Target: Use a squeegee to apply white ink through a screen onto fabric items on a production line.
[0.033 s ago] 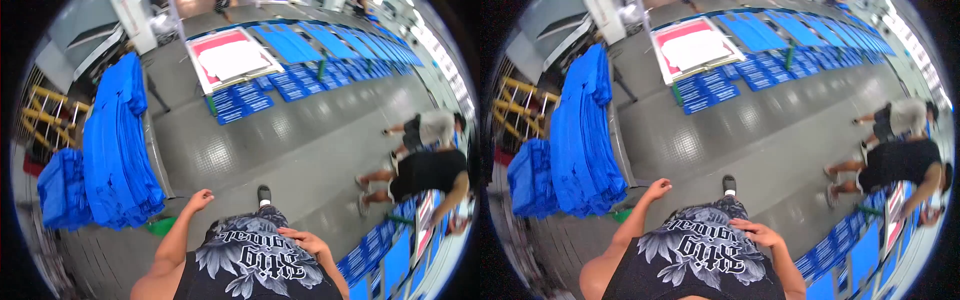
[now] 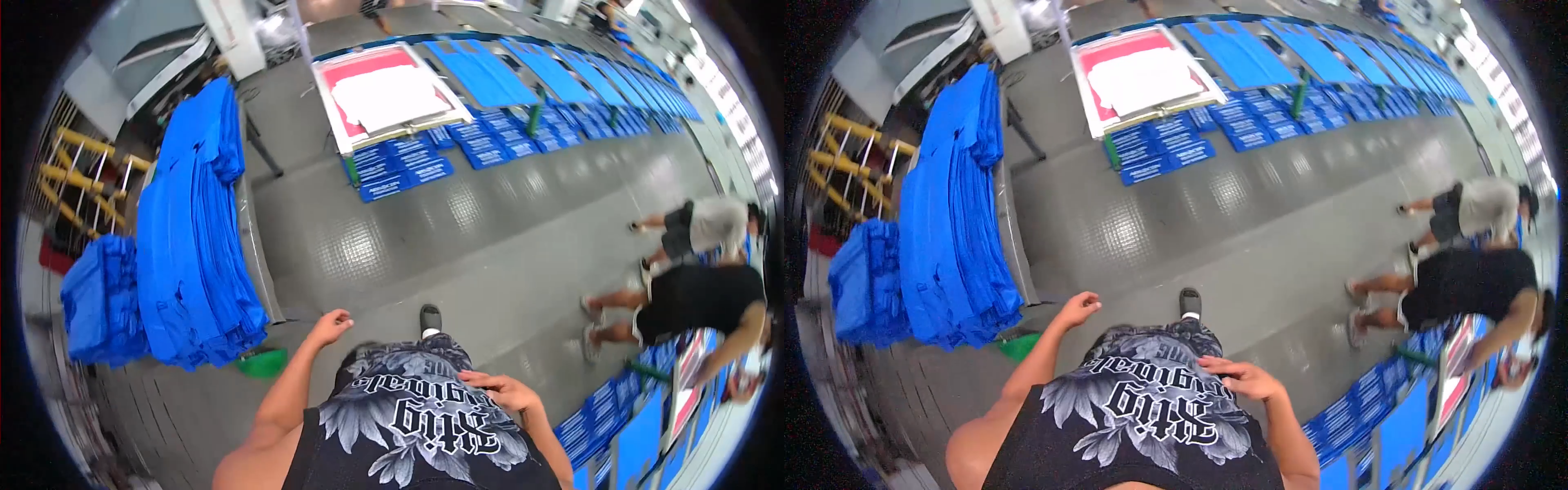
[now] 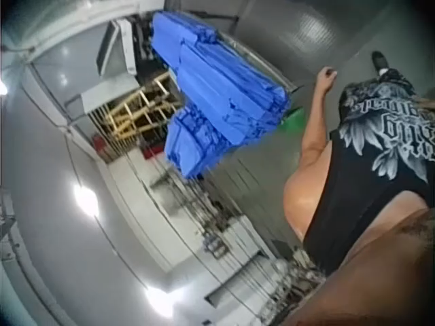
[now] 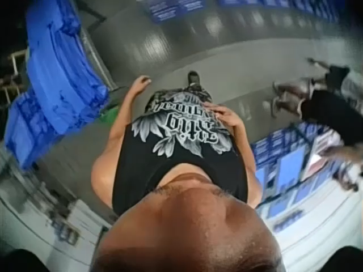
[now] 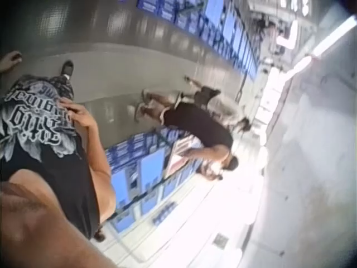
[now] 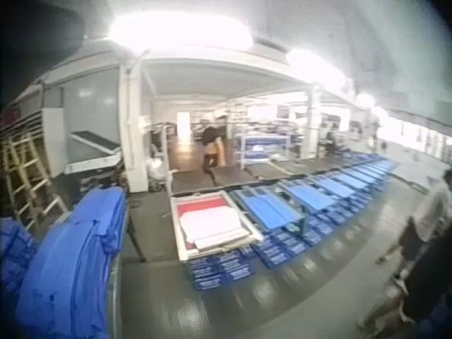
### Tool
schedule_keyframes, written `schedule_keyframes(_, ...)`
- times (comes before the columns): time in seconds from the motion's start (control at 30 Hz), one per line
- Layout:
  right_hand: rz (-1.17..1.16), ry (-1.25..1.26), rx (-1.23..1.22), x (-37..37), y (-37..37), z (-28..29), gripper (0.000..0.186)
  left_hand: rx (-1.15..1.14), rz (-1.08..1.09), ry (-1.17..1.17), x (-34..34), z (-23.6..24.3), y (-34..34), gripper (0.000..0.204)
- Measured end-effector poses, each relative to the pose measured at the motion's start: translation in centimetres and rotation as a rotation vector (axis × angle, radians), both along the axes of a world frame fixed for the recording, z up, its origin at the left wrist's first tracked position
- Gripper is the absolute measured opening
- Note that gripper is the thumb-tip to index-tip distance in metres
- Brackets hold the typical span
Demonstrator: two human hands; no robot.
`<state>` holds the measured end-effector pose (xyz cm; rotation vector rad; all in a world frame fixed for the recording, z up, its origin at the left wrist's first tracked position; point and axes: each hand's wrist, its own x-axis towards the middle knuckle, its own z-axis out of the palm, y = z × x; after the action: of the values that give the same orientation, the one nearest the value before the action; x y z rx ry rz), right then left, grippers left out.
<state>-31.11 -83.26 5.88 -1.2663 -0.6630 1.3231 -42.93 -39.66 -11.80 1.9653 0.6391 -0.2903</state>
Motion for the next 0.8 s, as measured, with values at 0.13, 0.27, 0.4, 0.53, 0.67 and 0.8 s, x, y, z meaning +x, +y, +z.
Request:
schedule_keyframes(0.13,0.544,-0.369,-0.602,16.8,0.1,-3.3,0.044,-0.159,0.158,-0.018,5.4,3.0,-2.8,0.036)
schedule_keyframes(0.27,0.203,-0.854,-0.664,30.6,10.3,-2.0,0.054,-0.312,0.357,-0.118,13.1,5.5,-1.6,0.028)
schedule_keyframes(0.4,-0.327,-0.788,-0.262,43.2,22.3,-5.4,0.051,-0.361,0.556,-0.242,25.5,7.9,2.6,0.025)
schedule_keyframes(0.53,-0.675,-0.377,-0.366,51.2,33.7,-7.2,0.066,-0.101,0.662,-0.229,37.1,8.5,9.5,0.030)
schedule_keyframes(0.67,-0.717,-0.371,-0.549,57.4,39.5,-6.7,0.068,0.375,0.631,-0.210,44.5,6.9,14.2,0.040)
schedule_keyframes(0.8,-0.667,-0.366,-0.614,61.4,41.0,-9.3,0.063,0.405,0.576,-0.035,46.9,4.8,15.9,0.044)
